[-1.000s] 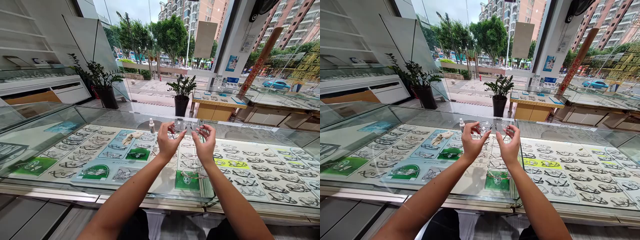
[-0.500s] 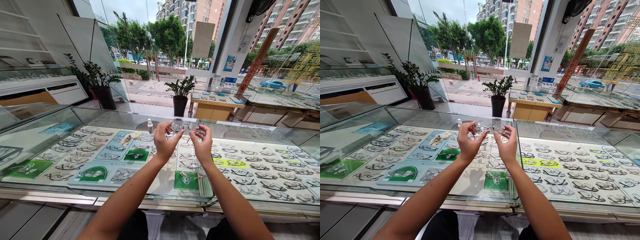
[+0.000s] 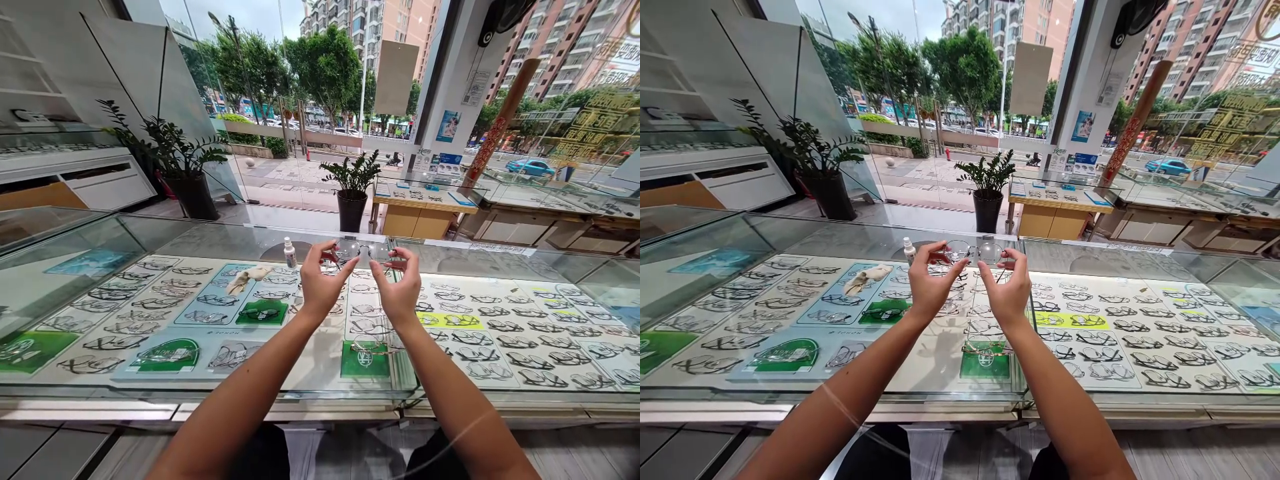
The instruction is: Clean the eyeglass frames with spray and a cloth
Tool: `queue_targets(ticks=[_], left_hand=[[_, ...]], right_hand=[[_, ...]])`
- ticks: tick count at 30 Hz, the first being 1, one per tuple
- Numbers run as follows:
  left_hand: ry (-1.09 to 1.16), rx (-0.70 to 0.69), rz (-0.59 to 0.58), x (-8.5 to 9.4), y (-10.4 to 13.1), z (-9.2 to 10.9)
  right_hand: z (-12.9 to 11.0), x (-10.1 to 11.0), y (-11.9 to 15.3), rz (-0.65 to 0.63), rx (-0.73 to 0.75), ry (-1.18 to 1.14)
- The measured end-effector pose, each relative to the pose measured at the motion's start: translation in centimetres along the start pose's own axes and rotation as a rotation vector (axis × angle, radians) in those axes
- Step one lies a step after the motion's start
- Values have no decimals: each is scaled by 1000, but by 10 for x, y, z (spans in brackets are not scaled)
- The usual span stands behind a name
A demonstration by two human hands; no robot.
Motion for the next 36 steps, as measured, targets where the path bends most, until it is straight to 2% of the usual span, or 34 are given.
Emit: queue_targets(ticks=[7, 13, 16, 20, 25, 36], left_hand=[[-13, 10, -11, 1, 1, 1], [-53, -175, 69, 7, -2, 5], [-63, -206, 79, 8, -2, 5], [-52, -184, 67, 7, -2, 5], [-36, -90, 0, 4, -2, 3], [-51, -106, -7, 3, -2, 4]], right_hand=[[-1, 0, 1, 26, 56, 28], [-1, -1, 2, -24, 63, 3], [-1, -2, 2, -28, 66, -1], [0, -2, 2, -22, 83, 20], [2, 0, 1, 19, 142, 70], [0, -1, -1, 3, 165, 64]])
Point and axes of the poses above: each hand's wrist, its own y-axis away from the middle knuckle, its own x-axis out of the back of the hand, z = x × y, the point moved 3 cm from there along -y, towards the middle knuckle, and after that the axes turned 10 degrees about z, right-handed, at the moved point
